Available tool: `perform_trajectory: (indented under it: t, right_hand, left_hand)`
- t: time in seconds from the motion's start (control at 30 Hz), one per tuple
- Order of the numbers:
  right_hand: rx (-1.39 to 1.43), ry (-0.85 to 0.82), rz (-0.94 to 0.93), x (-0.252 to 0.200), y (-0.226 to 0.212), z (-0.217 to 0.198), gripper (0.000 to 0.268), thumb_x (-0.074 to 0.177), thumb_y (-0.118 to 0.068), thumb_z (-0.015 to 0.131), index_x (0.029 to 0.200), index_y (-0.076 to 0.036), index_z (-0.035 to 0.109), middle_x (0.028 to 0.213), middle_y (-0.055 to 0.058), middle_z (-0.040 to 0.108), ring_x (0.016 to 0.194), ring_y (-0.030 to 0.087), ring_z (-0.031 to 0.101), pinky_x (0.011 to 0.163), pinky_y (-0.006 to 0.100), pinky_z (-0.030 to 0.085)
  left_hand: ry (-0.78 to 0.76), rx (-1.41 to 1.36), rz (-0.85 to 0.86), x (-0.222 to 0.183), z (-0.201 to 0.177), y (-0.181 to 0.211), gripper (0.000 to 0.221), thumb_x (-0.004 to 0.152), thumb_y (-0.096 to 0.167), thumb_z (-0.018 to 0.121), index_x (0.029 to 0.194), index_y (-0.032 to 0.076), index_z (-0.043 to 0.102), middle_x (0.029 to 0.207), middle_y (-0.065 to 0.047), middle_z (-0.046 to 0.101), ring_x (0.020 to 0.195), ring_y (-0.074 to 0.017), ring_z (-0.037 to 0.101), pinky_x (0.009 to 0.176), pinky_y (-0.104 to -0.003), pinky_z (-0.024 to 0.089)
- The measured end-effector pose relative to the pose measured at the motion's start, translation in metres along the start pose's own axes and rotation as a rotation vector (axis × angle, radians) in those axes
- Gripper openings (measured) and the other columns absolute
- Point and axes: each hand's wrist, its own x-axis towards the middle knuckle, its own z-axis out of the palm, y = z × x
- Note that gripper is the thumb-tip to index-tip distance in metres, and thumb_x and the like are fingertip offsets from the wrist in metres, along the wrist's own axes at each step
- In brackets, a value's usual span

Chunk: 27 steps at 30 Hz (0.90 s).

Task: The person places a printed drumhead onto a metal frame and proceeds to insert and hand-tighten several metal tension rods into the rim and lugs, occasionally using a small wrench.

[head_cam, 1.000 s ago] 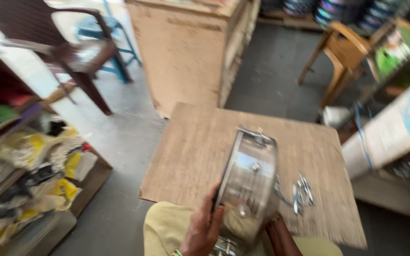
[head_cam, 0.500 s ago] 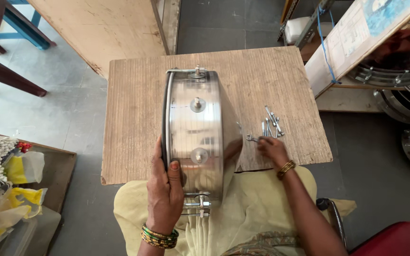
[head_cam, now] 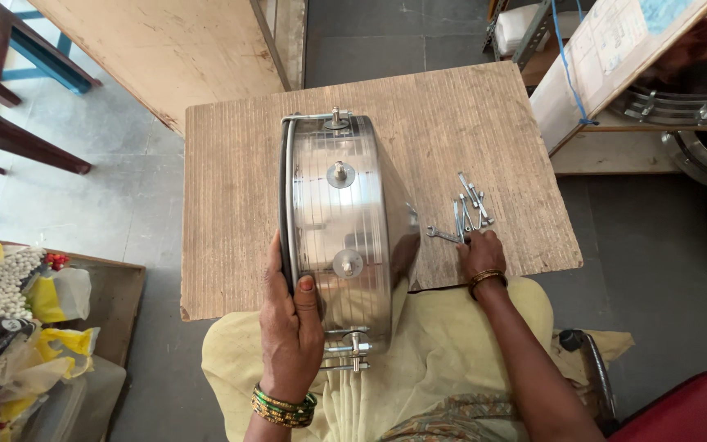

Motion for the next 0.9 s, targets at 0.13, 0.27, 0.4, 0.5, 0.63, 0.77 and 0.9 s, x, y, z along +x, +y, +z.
perform_trajectory:
  t: [0.13, 0.27, 0.4, 0.5, 0.63, 0.77, 0.9]
  right_hand:
    - [0.115, -0.083, 0.103, 0.011, 0.014, 0.013, 0.020, 0.087, -0.026, 0.078, 0.096, -0.007, 0.077, 0.091, 0.014, 0.071, 0.084, 0.032, 0.068, 0.076, 0.043, 0.055]
    - [0.647, -0.365, 0.430, 0.004, 0.024, 0.023, 0.020, 0.090, -0.022, 0.076, 0.094, -0.003, 0.075, 0.078, 0.010, 0.075, 0.063, 0.022, 0.070, 0.058, 0.037, 0.058]
    - [0.624, -0.409, 0.381, -0.006, 0.014, 0.016, 0.019, 0.094, -0.019, 0.071, 0.092, -0.001, 0.076, 0.076, 0.009, 0.076, 0.059, 0.016, 0.072, 0.056, 0.033, 0.060]
    - [0.384, -0.234, 0.179, -0.004, 0.007, 0.004, 0.010, 0.093, -0.014, 0.071, 0.097, -0.007, 0.076, 0.085, 0.010, 0.075, 0.073, 0.025, 0.071, 0.068, 0.040, 0.058]
    - [0.122, -0.120, -0.369, -0.003, -0.003, 0.002, 0.025, 0.085, -0.006, 0.066, 0.105, -0.018, 0.077, 0.111, 0.007, 0.070, 0.106, 0.031, 0.064, 0.092, 0.041, 0.054]
    - [-0.046, -0.196, -0.613, -0.016, -0.016, 0.006, 0.025, 0.080, -0.011, 0.064, 0.099, -0.024, 0.075, 0.132, 0.005, 0.060, 0.119, 0.031, 0.055, 0.095, 0.041, 0.050]
    - [-0.268, -0.185, -0.635, -0.014, -0.024, 0.002, 0.016, 0.084, -0.016, 0.063, 0.097, -0.022, 0.071, 0.131, 0.001, 0.060, 0.119, 0.027, 0.057, 0.098, 0.043, 0.049]
  left_hand:
    - [-0.027, -0.006, -0.089, 0.003, 0.002, 0.001, 0.058, 0.107, 0.023, 0.044, 0.160, 0.003, 0.030, 0.080, -0.009, 0.061, 0.061, -0.0138, 0.052, 0.055, -0.031, 0.047]
    - [-0.034, -0.034, -0.085, 0.004, 0.003, 0.001, 0.058, 0.106, 0.022, 0.044, 0.158, 0.002, 0.031, 0.084, -0.009, 0.064, 0.063, -0.0140, 0.054, 0.056, -0.031, 0.048]
    - [-0.006, -0.038, 0.034, 0.003, 0.004, 0.002, 0.056, 0.108, 0.021, 0.044, 0.158, 0.000, 0.030, 0.091, -0.006, 0.065, 0.068, -0.0117, 0.056, 0.059, -0.029, 0.050]
    - [0.003, -0.057, 0.004, 0.001, 0.004, 0.002, 0.056, 0.108, 0.021, 0.045, 0.158, 0.001, 0.031, 0.088, -0.005, 0.063, 0.067, -0.0112, 0.055, 0.059, -0.028, 0.049]
    - [0.003, -0.066, -0.055, 0.002, 0.002, 0.004, 0.056, 0.106, 0.020, 0.046, 0.158, 0.002, 0.032, 0.078, -0.004, 0.060, 0.062, -0.0114, 0.052, 0.054, -0.029, 0.047]
    - [0.011, -0.089, -0.066, 0.002, 0.001, 0.003, 0.055, 0.106, 0.019, 0.047, 0.156, 0.002, 0.034, 0.076, -0.003, 0.059, 0.061, -0.0096, 0.052, 0.054, -0.028, 0.047]
    - [0.042, -0.075, 0.030, 0.002, -0.001, 0.000, 0.053, 0.107, 0.019, 0.047, 0.156, 0.002, 0.036, 0.091, -0.015, 0.066, 0.074, -0.0211, 0.062, 0.065, -0.035, 0.052]
